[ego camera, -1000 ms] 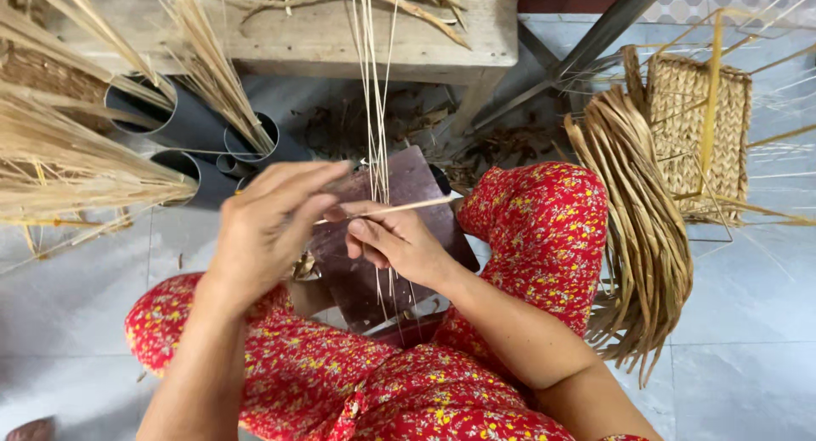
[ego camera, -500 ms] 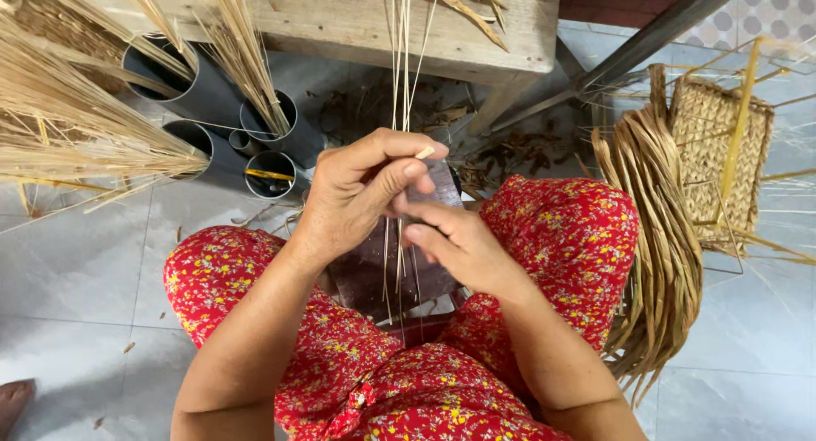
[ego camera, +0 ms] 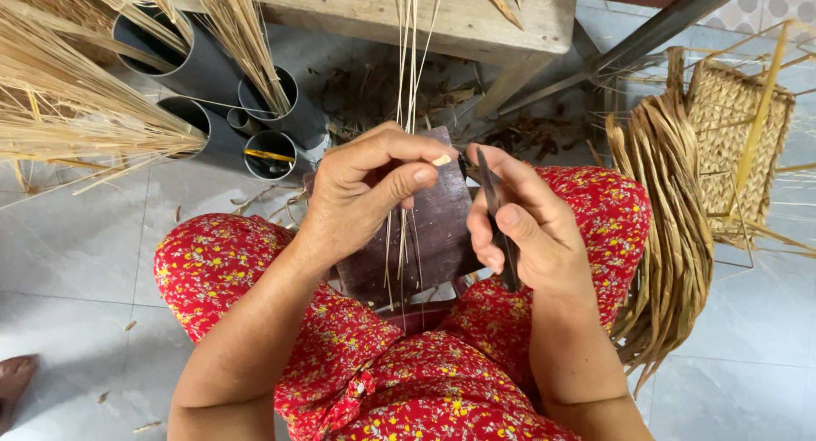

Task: The person sits on the floor and uses a small knife to split and shave dried palm leaf stems into thin, even strips. They hold each stem against a wooden board on their lap, draw the knife along it to remove the outer layer, split strips lengthwise, and set finished strips aside with a growing pile of completed strips.

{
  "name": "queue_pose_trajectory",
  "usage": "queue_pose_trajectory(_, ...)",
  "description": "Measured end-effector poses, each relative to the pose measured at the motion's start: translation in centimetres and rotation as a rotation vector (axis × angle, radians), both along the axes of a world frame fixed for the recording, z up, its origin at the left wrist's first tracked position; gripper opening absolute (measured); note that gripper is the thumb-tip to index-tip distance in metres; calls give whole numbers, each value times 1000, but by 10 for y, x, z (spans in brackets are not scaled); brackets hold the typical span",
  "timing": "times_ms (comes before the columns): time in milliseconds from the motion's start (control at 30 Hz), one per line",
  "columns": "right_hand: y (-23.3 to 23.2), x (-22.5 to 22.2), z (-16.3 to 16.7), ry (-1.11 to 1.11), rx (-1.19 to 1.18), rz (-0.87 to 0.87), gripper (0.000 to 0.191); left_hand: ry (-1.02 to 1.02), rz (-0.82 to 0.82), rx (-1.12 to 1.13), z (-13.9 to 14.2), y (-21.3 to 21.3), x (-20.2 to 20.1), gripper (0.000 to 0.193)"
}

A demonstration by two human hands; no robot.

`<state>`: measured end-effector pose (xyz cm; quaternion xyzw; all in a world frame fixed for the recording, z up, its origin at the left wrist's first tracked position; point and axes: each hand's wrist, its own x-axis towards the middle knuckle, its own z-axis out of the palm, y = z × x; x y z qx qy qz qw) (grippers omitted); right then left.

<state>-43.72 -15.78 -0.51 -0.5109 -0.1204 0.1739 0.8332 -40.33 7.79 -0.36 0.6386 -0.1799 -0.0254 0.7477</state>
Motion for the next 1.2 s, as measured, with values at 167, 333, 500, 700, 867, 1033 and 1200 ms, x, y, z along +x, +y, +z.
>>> queue_pose_trajectory(167, 7, -6, 5, 45, 58, 33, 58, -31, -25, 46, -7, -6, -5, 13)
queue_pose_trajectory(333, 7, -10, 3, 83, 85, 47, 55, -136, -43, 58, -14, -5, -6, 12)
queue_pose_trajectory(500, 7, -13, -4, 105, 93, 62, 51, -51, -68, 56, -23, -2, -6, 11)
queue_pose_trajectory(700, 9, -14, -5, 150, 71, 78, 47, -68, -87, 77, -29, 6, -6, 12)
queue_pose_trajectory(867, 12, -14, -8, 191, 104, 82, 43, -50, -101, 60, -32, 10, -8, 11)
queue_pose_trajectory(1033, 14, -12, -13, 260, 176, 116, 40, -118, -104, 82, -32, 16, -8, 9)
queue_pose_trajectory(1200, 15, -13, -16, 309, 204, 102, 39, -172, -92, 113, -31, 19, -7, 11)
